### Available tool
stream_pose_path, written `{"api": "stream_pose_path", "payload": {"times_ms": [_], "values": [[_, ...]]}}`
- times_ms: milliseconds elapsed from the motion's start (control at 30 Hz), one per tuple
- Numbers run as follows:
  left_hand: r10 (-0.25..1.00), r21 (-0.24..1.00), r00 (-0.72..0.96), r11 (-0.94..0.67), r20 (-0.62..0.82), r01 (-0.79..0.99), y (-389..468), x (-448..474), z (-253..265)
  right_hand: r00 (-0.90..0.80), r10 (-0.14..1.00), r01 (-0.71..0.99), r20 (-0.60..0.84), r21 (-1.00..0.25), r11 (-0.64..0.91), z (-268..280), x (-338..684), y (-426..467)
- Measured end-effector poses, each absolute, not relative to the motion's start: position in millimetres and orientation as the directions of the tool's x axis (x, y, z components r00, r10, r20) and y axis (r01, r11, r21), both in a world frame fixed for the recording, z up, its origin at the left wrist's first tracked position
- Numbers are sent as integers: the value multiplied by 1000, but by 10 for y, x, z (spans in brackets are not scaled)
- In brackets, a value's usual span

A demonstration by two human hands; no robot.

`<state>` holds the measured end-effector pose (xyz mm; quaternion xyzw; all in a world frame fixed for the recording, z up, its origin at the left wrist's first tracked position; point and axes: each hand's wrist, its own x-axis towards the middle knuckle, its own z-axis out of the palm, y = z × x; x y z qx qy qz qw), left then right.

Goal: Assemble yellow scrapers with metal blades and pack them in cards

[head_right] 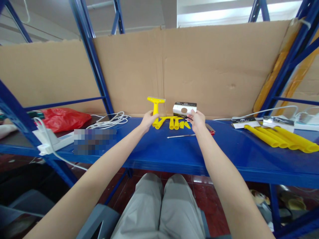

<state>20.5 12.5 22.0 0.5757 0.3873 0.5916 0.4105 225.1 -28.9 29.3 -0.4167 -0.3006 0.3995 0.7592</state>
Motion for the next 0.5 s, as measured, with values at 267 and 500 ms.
{"api": "stream_pose_path", "payload": {"times_ms": [267,500], "values": [[979,957,-157,-164,129,-240,288,265,279,238,961,-290,141,-934,209,259,2175,-310],[996,940,-84,-63,37,-334,356,251,32,37,983,-249,178,-951,182,155,2002,-304]]}}
